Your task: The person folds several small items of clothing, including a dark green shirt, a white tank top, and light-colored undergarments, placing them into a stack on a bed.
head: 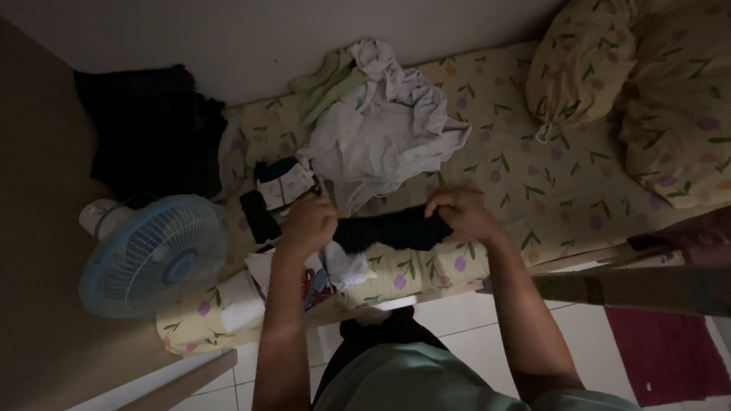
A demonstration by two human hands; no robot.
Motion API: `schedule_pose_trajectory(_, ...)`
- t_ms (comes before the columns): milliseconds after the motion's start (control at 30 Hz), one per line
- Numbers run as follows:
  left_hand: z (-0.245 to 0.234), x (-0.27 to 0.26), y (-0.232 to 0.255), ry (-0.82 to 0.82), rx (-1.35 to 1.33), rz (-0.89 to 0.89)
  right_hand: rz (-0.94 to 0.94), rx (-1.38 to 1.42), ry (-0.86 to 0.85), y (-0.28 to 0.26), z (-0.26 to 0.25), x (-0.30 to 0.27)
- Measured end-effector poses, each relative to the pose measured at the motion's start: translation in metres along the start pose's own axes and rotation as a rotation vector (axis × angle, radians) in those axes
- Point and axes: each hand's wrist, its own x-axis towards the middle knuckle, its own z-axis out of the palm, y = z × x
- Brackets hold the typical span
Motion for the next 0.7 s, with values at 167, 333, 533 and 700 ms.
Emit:
schedule_pose_trajectory(167, -0.007, 0.000, 0.007, 0.069, -0.047, 0.085, -0.078, -0.164, -0.224, 0.007, -0.008, -0.003)
schedule_pose_trajectory(333, 0.009, 0.005, -0.008, -0.067, -0.477, -0.323, -0.016, -0.218, -0.214, 0.036, -0.013, -0.008)
schedule_pose_trajectory(533, 0.022, 0.017, -0.023, 0.084, -0.396, -0.132, -0.086, -0.209, -0.012, 0.058, -0.011, -0.007)
schedule_pose_trajectory(700, 0.055, 0.031, -0.036, -0.063, -0.344, -0.445, -0.037, -0.149, 0.039, 0.064, -0.004, -0.007)
